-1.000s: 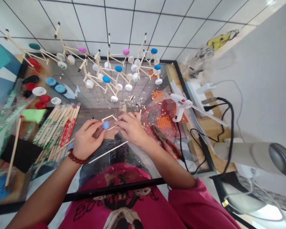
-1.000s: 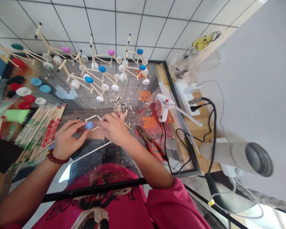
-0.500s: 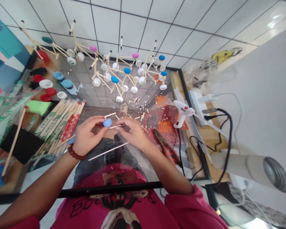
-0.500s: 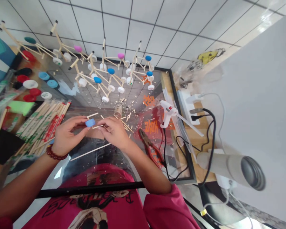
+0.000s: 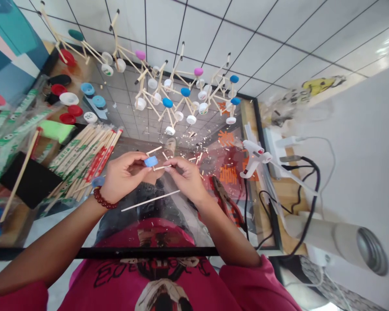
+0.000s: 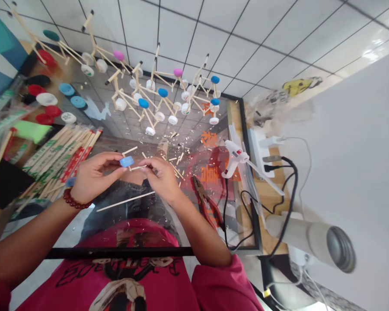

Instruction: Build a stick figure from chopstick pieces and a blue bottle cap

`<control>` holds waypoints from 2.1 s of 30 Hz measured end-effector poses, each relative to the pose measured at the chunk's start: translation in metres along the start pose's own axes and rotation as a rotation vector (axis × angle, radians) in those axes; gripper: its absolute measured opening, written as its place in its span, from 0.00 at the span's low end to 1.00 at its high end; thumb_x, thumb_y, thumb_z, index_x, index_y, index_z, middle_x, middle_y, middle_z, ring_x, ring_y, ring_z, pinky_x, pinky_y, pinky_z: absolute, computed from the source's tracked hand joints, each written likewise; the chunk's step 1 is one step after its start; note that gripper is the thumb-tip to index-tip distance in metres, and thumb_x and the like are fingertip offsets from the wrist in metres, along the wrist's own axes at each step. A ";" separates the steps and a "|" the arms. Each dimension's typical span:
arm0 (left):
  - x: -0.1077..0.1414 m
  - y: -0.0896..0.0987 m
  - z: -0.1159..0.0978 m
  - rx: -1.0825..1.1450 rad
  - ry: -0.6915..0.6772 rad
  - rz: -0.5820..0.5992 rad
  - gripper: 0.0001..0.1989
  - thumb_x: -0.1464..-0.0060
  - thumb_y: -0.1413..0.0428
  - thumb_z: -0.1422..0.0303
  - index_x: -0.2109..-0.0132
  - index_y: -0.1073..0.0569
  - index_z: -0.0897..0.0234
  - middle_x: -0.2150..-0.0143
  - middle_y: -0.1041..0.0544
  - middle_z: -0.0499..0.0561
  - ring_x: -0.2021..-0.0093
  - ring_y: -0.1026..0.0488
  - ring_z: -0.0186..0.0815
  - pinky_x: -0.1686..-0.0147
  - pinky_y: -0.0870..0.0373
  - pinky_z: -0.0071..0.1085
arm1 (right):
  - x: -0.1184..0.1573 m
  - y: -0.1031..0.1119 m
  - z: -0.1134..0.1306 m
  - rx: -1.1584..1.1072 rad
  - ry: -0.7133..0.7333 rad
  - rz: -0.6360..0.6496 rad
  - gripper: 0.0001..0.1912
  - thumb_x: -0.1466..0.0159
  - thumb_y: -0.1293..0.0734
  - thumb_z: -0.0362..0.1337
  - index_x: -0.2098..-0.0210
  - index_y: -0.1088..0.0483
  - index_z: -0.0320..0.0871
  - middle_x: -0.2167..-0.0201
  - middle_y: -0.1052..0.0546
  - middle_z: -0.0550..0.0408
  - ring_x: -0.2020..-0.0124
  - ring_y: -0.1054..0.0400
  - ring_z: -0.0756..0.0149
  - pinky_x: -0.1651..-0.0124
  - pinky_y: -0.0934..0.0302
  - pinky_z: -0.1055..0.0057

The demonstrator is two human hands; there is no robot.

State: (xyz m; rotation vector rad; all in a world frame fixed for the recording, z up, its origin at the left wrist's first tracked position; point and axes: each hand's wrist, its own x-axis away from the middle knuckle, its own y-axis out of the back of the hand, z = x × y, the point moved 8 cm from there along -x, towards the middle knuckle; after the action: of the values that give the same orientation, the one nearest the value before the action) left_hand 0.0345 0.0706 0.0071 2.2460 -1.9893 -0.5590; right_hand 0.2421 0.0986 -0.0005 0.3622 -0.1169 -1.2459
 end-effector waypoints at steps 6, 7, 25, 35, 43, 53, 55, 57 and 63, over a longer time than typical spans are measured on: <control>0.001 0.000 -0.005 -0.063 -0.070 0.010 0.11 0.43 0.30 0.63 0.54 0.14 0.60 0.51 0.10 0.56 0.54 0.12 0.44 0.52 0.10 0.40 | 0.000 -0.002 0.001 -0.020 0.015 0.013 0.08 0.30 0.29 0.40 0.60 0.16 0.48 0.62 0.14 0.52 0.58 0.19 0.55 0.50 0.25 0.59; 0.001 0.000 -0.006 -0.073 -0.089 0.010 0.11 0.42 0.30 0.64 0.53 0.14 0.60 0.50 0.10 0.56 0.54 0.12 0.44 0.52 0.10 0.40 | 0.000 -0.002 0.000 -0.029 0.008 0.015 0.08 0.30 0.29 0.40 0.60 0.16 0.48 0.62 0.14 0.52 0.59 0.19 0.55 0.51 0.25 0.59; 0.005 0.001 -0.017 -0.137 -0.210 0.008 0.09 0.39 0.32 0.69 0.51 0.15 0.59 0.49 0.11 0.56 0.51 0.11 0.43 0.53 0.10 0.37 | 0.000 -0.005 -0.011 -0.183 -0.189 0.013 0.12 0.37 0.26 0.47 0.62 0.16 0.47 0.62 0.12 0.52 0.61 0.21 0.57 0.53 0.26 0.60; 0.005 0.001 -0.016 -0.167 -0.189 0.016 0.09 0.38 0.32 0.67 0.51 0.15 0.58 0.48 0.11 0.55 0.51 0.12 0.44 0.53 0.10 0.39 | -0.001 -0.006 -0.012 -0.200 -0.195 0.028 0.10 0.36 0.26 0.46 0.63 0.16 0.48 0.62 0.12 0.52 0.59 0.19 0.56 0.51 0.25 0.59; 0.005 0.001 -0.016 -0.155 -0.175 0.004 0.08 0.38 0.33 0.65 0.52 0.15 0.58 0.48 0.11 0.56 0.51 0.11 0.45 0.53 0.10 0.40 | -0.001 -0.006 -0.010 -0.172 -0.180 0.035 0.10 0.35 0.26 0.45 0.62 0.16 0.46 0.62 0.12 0.52 0.60 0.19 0.57 0.51 0.25 0.60; 0.004 0.002 -0.013 -0.171 -0.127 0.005 0.09 0.38 0.33 0.63 0.52 0.15 0.57 0.47 0.11 0.56 0.50 0.12 0.46 0.51 0.10 0.42 | 0.000 -0.008 -0.011 -0.120 -0.176 0.067 0.08 0.33 0.27 0.44 0.61 0.16 0.48 0.62 0.13 0.52 0.60 0.20 0.56 0.51 0.25 0.60; 0.005 0.002 -0.013 -0.173 -0.130 0.005 0.09 0.38 0.33 0.64 0.52 0.15 0.58 0.48 0.11 0.56 0.50 0.12 0.46 0.51 0.10 0.43 | 0.000 -0.008 -0.010 -0.120 -0.171 0.074 0.09 0.33 0.27 0.44 0.61 0.16 0.48 0.63 0.13 0.52 0.60 0.20 0.55 0.51 0.25 0.59; 0.005 0.001 -0.014 -0.176 -0.139 0.006 0.09 0.38 0.33 0.64 0.51 0.15 0.58 0.48 0.11 0.56 0.50 0.12 0.46 0.51 0.10 0.43 | -0.001 -0.008 -0.009 -0.130 -0.159 0.075 0.09 0.33 0.28 0.44 0.62 0.16 0.48 0.62 0.13 0.52 0.59 0.20 0.54 0.51 0.25 0.58; 0.005 0.000 -0.017 -0.206 -0.174 0.013 0.08 0.36 0.34 0.64 0.52 0.15 0.57 0.48 0.11 0.56 0.49 0.12 0.46 0.51 0.10 0.42 | -0.001 -0.007 -0.007 -0.127 -0.136 0.056 0.08 0.34 0.28 0.43 0.64 0.17 0.49 0.63 0.13 0.52 0.60 0.19 0.55 0.49 0.26 0.58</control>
State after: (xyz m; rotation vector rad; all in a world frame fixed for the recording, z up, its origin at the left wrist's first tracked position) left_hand 0.0401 0.0624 0.0220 2.1241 -1.9174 -0.9409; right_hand 0.2370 0.0992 -0.0090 0.1636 -0.1624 -1.2151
